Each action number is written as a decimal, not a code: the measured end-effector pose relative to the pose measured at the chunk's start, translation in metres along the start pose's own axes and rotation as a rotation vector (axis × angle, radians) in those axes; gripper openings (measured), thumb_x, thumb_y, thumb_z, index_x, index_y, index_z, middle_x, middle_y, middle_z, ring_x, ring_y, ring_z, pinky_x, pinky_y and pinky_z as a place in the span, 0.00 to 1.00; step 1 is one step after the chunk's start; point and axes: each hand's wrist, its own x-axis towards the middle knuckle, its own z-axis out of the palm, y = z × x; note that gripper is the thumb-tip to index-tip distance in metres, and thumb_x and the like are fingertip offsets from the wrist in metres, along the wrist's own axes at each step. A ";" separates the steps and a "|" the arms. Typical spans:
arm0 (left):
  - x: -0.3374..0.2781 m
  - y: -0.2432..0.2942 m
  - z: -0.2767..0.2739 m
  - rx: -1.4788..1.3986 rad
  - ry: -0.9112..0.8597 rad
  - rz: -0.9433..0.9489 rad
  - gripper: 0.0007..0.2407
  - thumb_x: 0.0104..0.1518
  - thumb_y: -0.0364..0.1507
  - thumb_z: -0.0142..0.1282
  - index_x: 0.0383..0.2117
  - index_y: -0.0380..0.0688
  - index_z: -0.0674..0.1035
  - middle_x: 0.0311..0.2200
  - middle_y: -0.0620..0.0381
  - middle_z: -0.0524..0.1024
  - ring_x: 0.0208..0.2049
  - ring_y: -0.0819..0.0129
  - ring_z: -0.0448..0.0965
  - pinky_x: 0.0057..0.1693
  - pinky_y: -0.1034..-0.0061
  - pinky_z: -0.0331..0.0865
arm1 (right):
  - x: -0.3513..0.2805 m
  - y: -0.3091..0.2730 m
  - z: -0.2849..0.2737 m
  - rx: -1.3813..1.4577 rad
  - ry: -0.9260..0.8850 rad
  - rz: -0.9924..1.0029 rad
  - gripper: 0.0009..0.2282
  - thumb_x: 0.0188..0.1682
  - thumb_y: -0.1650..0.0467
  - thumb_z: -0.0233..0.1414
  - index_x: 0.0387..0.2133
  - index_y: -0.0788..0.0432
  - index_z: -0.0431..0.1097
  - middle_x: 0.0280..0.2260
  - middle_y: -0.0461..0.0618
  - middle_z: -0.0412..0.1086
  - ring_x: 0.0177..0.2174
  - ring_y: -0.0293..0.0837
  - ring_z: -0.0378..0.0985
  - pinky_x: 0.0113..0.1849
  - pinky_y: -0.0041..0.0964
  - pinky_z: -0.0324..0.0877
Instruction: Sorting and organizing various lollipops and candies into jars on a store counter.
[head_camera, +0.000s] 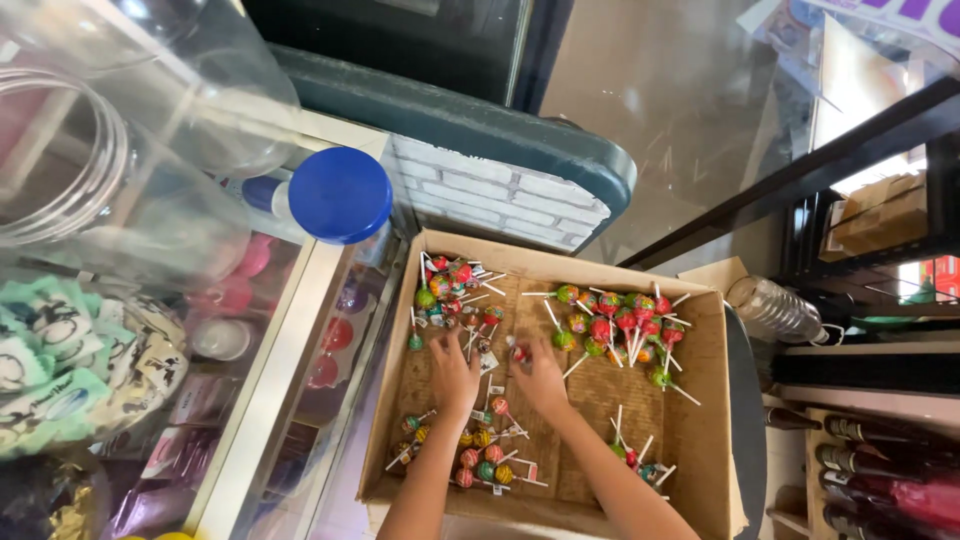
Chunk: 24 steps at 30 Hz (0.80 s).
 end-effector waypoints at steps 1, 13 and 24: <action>0.001 -0.006 0.005 -0.002 0.002 -0.001 0.23 0.53 0.30 0.61 0.56 0.49 0.69 0.53 0.42 0.65 0.48 0.45 0.75 0.48 0.55 0.73 | 0.005 -0.009 0.000 -0.001 -0.001 -0.002 0.16 0.43 0.71 0.58 0.46 0.57 0.68 0.43 0.59 0.69 0.39 0.57 0.78 0.42 0.48 0.74; 0.003 -0.002 0.032 0.302 -0.047 0.433 0.19 0.49 0.29 0.65 0.48 0.43 0.78 0.46 0.48 0.74 0.48 0.52 0.74 0.50 0.59 0.70 | -0.002 -0.027 -0.025 0.153 -0.048 -0.029 0.19 0.43 0.74 0.56 0.49 0.57 0.67 0.40 0.56 0.73 0.36 0.52 0.81 0.39 0.43 0.75; -0.141 0.069 0.065 -0.284 -0.736 0.204 0.07 0.56 0.33 0.62 0.35 0.46 0.81 0.35 0.55 0.80 0.37 0.61 0.81 0.44 0.65 0.74 | -0.072 0.097 -0.163 -0.351 -0.940 0.170 0.07 0.43 0.67 0.57 0.31 0.53 0.81 0.28 0.52 0.78 0.30 0.53 0.82 0.37 0.46 0.74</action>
